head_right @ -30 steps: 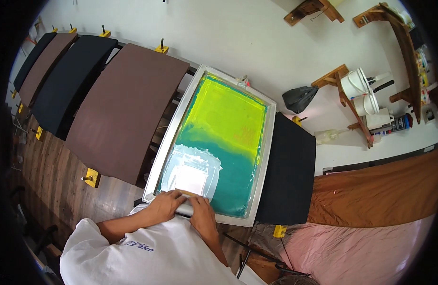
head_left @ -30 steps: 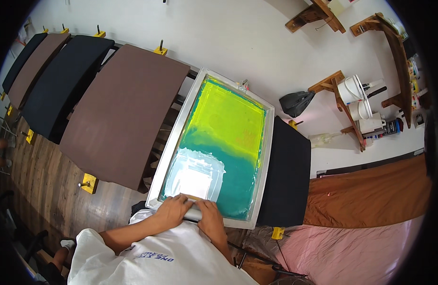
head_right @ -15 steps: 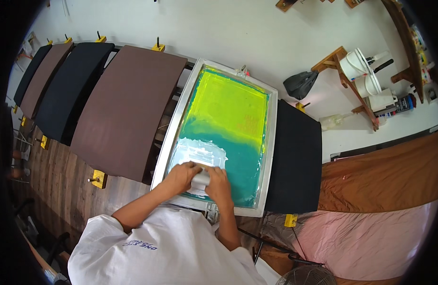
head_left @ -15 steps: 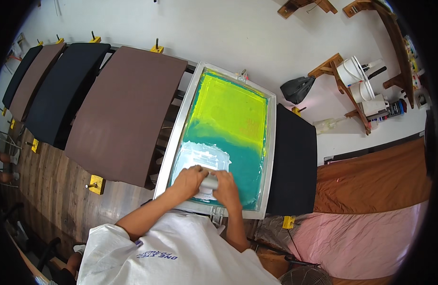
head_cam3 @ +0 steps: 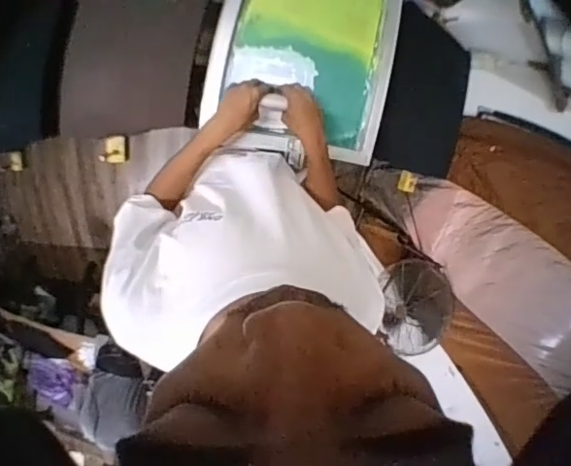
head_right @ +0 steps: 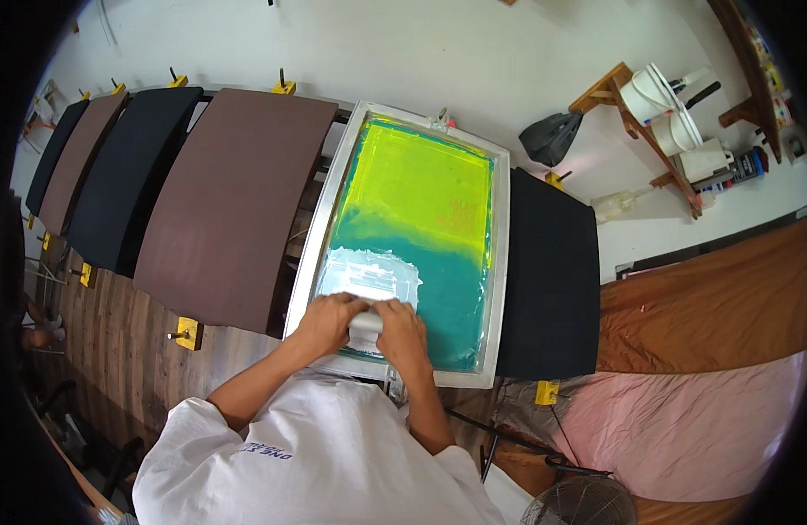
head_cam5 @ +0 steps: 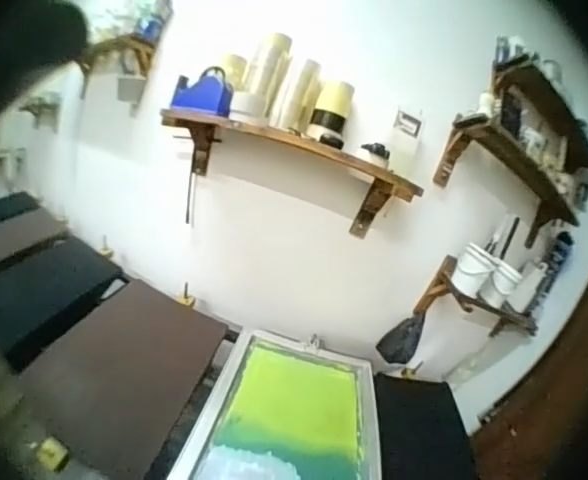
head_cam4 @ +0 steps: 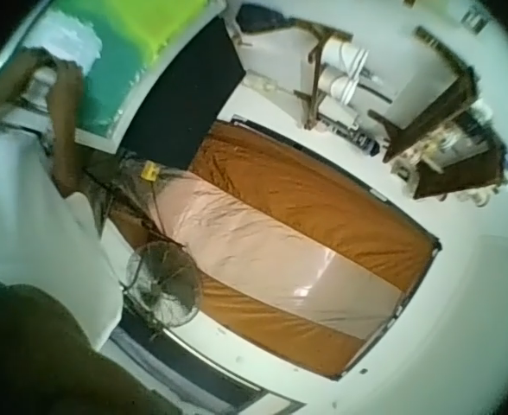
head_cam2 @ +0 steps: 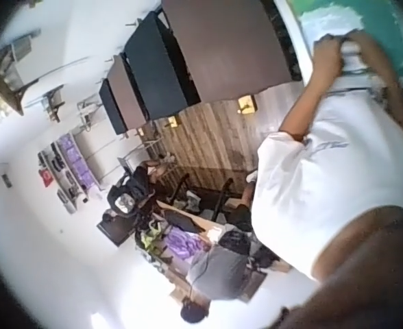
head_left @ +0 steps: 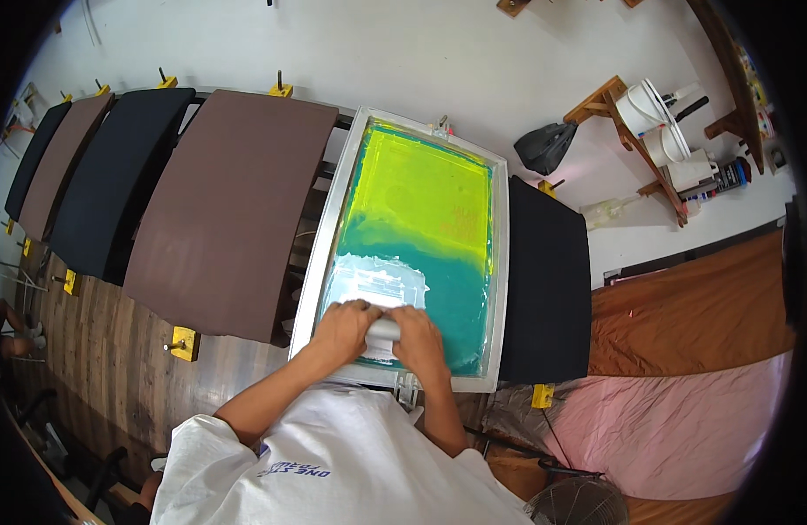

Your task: Applying white ink to a mesh screen using a squeegee to print designs onto t-shirts.

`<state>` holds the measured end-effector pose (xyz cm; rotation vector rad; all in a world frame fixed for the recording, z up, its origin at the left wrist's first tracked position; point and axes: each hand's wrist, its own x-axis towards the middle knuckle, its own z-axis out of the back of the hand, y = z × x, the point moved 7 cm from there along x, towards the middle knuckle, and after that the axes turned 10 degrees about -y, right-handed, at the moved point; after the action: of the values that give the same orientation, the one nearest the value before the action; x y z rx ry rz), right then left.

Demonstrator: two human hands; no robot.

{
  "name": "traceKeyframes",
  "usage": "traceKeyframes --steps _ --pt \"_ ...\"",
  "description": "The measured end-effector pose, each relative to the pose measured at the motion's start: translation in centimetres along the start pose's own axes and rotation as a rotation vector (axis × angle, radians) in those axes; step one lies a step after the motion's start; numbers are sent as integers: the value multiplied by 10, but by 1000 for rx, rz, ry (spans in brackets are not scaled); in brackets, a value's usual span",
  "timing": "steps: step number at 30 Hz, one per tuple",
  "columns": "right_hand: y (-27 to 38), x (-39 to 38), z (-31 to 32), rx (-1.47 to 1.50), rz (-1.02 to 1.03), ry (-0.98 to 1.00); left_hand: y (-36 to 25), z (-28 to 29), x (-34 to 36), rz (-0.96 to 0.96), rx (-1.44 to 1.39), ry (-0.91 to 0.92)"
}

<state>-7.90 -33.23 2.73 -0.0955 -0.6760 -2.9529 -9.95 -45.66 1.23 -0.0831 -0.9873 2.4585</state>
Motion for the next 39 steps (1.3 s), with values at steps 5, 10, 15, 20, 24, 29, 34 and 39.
traceKeyframes --steps 5,10,15,20,24,29,34,39 --pt "-9 -15 -24 4 -23 -28 9 -14 -16 -55 6 -91" --pt "17 -64 -16 31 -13 22 -5 -22 -66 -68 55 20" --pt "15 -48 -4 -25 -50 116 -10 -9 -47 -6 -28 142" --pt "-11 -5 1 -58 -53 -68 -3 -9 12 -65 -49 -40" --pt "-24 -4 -13 -25 -117 -110 7 -25 16 -59 -15 -34" --pt "-2 -41 -24 17 -125 -49 4 -20 -27 -49 8 4" --pt "10 -39 -21 -5 -75 81 0 -5 -42 -22 -28 38" --pt "-5 7 -12 -63 -16 14 7 -1 0 -5 -71 -138"
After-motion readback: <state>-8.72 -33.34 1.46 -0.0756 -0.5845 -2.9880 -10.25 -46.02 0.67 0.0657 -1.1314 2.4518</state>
